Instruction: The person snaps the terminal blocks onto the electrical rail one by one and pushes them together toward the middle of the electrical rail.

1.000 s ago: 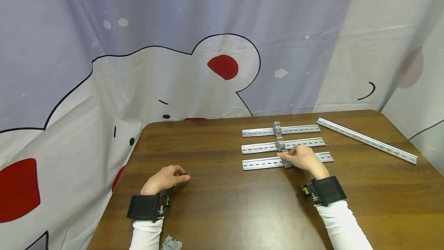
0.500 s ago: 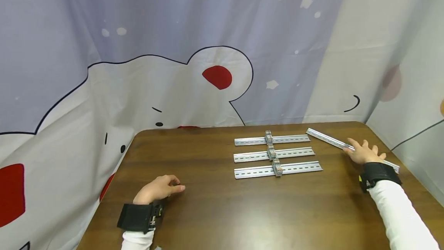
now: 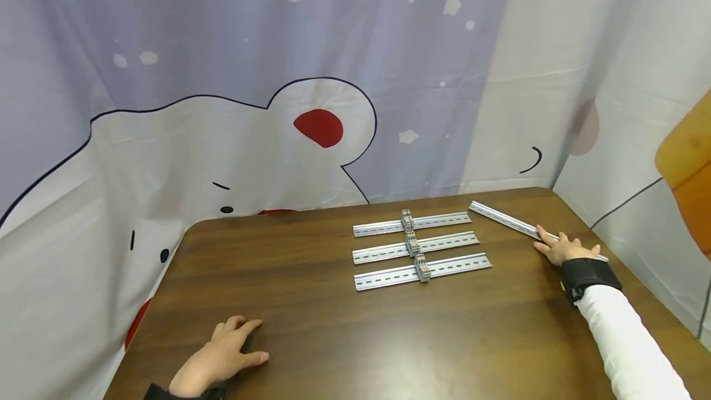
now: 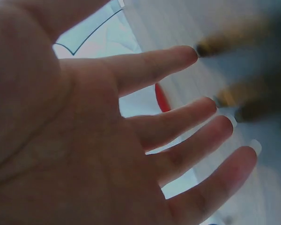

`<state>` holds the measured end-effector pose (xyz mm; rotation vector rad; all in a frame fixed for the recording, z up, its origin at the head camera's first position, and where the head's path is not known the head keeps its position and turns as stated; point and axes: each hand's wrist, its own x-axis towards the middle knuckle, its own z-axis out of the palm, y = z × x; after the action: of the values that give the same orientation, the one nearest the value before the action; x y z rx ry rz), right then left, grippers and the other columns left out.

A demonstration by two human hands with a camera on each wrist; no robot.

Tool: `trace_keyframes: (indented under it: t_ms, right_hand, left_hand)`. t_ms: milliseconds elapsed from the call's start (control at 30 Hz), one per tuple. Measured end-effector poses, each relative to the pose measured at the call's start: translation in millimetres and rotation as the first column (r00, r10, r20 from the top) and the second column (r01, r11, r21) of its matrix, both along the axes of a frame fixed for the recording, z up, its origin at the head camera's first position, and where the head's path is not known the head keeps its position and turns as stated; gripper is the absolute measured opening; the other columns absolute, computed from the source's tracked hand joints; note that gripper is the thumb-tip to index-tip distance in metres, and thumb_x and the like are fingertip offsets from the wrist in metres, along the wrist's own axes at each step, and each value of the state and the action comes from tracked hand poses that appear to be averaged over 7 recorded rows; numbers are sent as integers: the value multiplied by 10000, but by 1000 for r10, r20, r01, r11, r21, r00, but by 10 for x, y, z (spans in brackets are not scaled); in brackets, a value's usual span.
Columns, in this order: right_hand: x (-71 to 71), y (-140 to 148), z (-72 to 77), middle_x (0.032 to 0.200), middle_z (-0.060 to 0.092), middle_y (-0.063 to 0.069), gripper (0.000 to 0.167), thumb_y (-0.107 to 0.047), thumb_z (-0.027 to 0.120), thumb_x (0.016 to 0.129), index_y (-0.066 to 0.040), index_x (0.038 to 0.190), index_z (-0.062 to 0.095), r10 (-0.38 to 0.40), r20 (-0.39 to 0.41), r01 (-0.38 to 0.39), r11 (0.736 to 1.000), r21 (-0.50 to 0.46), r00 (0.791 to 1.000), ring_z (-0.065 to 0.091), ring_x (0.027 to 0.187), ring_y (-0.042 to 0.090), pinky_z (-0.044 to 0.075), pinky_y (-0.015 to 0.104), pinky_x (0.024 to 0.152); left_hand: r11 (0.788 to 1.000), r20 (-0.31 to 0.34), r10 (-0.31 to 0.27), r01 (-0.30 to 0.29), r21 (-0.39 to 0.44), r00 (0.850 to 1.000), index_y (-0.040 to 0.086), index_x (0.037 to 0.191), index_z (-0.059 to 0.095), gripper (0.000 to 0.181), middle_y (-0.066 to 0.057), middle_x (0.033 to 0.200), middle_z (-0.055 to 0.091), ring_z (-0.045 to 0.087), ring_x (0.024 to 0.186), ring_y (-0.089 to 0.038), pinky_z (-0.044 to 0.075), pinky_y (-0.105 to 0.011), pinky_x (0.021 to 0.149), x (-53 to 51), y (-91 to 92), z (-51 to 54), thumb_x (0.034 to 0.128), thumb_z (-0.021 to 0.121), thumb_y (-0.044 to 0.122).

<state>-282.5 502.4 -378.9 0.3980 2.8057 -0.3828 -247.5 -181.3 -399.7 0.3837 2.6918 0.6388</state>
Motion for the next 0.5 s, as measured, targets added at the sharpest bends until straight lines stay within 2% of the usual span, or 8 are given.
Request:
trace_keyframes:
  t_ms: [133, 300, 367, 433, 500]
  right_hand:
    - [129, -26, 25, 1468, 3, 419, 776, -573, 270, 1000, -121, 1527, -77, -10, 10, 11, 1000, -23, 1000, 6, 1290, 697, -25, 815, 982]
    - [345, -16, -29, 1465, -20, 411, 812, -561, 281, 1005, -101, 1491, -179, -30, 53, 33, 998, -52, 998, 6, 1263, 716, 20, 844, 943]
    - [427, -11, -65, 1453, 17, 425, 806, -527, 300, 1015, -77, 1485, -174, -20, 54, 21, 999, -28, 998, 47, 1255, 722, 67, 846, 937]
    - [493, -5, -107, 1429, 93, 450, 764, -468, 321, 1028, -70, 1497, -133, 3, 34, -4, 1000, 24, 999, 138, 1225, 740, 162, 842, 917]
    - [551, 6, -149, 1392, 186, 469, 677, -337, 343, 1043, -82, 1513, -72, 28, 2, -28, 995, 96, 1000, 267, 1174, 739, 280, 808, 889]
  left_hand:
    - [997, 15, 22, -21, -67, 1000, 0, 1424, 425, 859, -382, 1451, 292, 289, 1283, -588, 301, -758, 917, 149, -41, -97, 790, 714, 503]
    - [995, 43, 31, -26, -101, 999, -14, 1451, 366, 893, -428, 1467, 203, 217, 1332, -613, 253, -801, 908, 261, -52, -199, 790, 729, 464]
    - [995, 37, 21, -17, -103, 999, -42, 1446, 351, 905, -444, 1459, 177, 205, 1335, -617, 267, -797, 906, 291, -56, -244, 784, 742, 435]
    - [995, 26, 12, -9, -104, 1000, -72, 1438, 336, 922, -460, 1448, 148, 180, 1334, -630, 278, -795, 901, 309, -55, -288, 777, 747, 423]
    - [994, 14, 7, -5, -114, 1000, -91, 1431, 327, 942, -468, 1441, 137, 171, 1331, -637, 305, -779, 899, 317, -46, -322, 770, 749, 430]
